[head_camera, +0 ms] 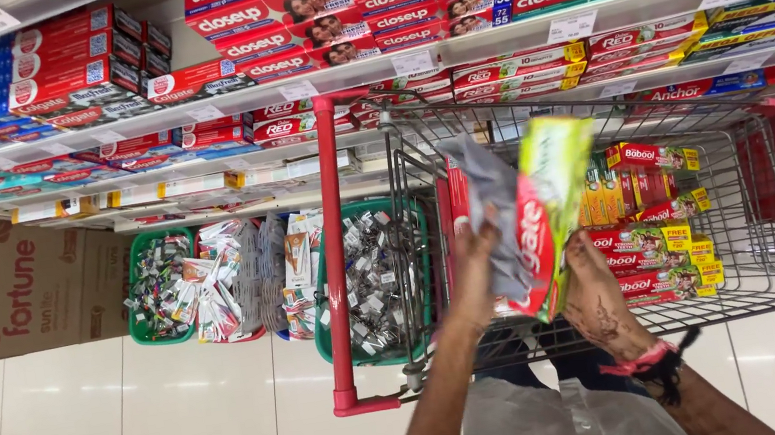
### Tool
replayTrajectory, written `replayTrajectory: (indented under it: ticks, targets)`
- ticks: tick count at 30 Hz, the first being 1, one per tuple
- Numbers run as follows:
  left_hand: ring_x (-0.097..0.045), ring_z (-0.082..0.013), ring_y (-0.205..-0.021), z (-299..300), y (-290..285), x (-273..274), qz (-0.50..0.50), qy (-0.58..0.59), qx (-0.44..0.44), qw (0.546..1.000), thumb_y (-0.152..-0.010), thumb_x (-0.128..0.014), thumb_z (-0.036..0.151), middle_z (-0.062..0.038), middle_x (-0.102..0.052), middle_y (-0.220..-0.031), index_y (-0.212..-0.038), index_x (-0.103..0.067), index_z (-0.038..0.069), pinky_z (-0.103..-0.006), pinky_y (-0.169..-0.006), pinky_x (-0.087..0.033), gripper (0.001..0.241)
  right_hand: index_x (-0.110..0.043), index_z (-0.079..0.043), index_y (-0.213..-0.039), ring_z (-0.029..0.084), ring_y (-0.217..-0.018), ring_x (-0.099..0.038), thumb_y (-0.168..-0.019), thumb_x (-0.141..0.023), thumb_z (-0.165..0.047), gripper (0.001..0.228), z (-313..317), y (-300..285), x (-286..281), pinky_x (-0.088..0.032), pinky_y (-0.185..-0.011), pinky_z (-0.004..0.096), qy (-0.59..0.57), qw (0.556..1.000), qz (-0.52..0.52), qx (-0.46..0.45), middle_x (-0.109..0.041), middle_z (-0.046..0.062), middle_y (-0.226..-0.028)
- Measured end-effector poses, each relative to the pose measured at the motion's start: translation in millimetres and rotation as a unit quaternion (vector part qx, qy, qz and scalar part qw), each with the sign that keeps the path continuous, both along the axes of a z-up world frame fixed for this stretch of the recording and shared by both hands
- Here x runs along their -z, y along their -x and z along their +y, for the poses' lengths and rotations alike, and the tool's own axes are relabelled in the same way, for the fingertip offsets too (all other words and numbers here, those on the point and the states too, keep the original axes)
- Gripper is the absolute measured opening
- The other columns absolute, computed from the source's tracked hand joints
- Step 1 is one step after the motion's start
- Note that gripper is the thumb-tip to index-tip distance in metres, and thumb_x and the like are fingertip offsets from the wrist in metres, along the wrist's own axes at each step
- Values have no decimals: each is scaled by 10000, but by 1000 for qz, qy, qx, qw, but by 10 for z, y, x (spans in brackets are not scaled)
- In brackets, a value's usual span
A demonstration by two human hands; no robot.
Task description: Wipe down store shelves with a cloth and reorganize toothpaste products.
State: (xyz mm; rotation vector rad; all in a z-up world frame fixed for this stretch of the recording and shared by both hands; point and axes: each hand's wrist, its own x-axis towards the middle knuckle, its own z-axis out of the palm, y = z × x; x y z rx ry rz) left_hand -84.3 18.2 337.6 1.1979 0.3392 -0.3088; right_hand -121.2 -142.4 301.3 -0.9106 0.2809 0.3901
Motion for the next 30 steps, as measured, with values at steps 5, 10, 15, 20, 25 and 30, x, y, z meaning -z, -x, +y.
replayTrajectory:
  ticks: [5,10,15,20,25,30]
  targets:
    - [-665,-286,-1177,-324,286,-95,-143,-239,-27,960,-1043,-554,482,-169,-677,-1273,-1416,-523,-28,-407,-1035,-506,633,-400,-78,-1485,239,-1210,-605,-1015,-444,-603,707,125,-33,-54,-539,-953,403,51,991,-47,112,-572,121,-1390]
    - [-625,-196,-1164,-410,508,-96,-56,-134,-94,985,-1011,-557,420,-84,-672,-1266,-1468,-462,71,-365,-1006,-481,583,-404,-11,-1505,259,-1178,-644,-1091,-380,-568,695,36,-191,-91,-535,-1021,428,53,975,-122,177,-598,183,-1374]
    - [-598,-222,-1064,-339,358,-164,50,66,-165,983,-1001,-585,434,-105,-619,-1216,-1463,-504,21,-394,-897,-501,625,-201,-167,-1654,207,-1130,-563,-1044,-522,-405,729,-7,-173,14,-484,-893,384,13,981,-152,118,-514,109,-1437]
    - [-559,-145,-1214,-133,273,18,-51,-59,-243,967,-976,-626,362,-63,-567,-1397,-1555,-310,94,-287,-1034,-454,712,-261,-38,-1610,190,-1357,-621,-964,-571,-268,753,-298,-409,-261,-505,-1103,343,-122,984,-106,81,-547,103,-1529]
    - [-601,-195,-1199,177,196,-75,-212,-179,-224,934,-983,-688,207,-148,-616,-1341,-1478,-401,-73,-303,-1042,-471,637,-231,-191,-1661,136,-1121,-623,-980,-674,-96,818,-452,-572,-1093,-564,-911,292,131,949,-265,108,-576,90,-1327]
    - [-605,-180,-1116,286,38,31,-174,-143,-273,935,-975,-663,278,-135,-627,-1275,-1475,-431,-40,-306,-948,-508,637,-498,-118,-1568,190,-964,-701,-895,-705,-43,708,-482,-718,-1280,-609,-772,331,228,961,-140,71,-685,111,-1196]
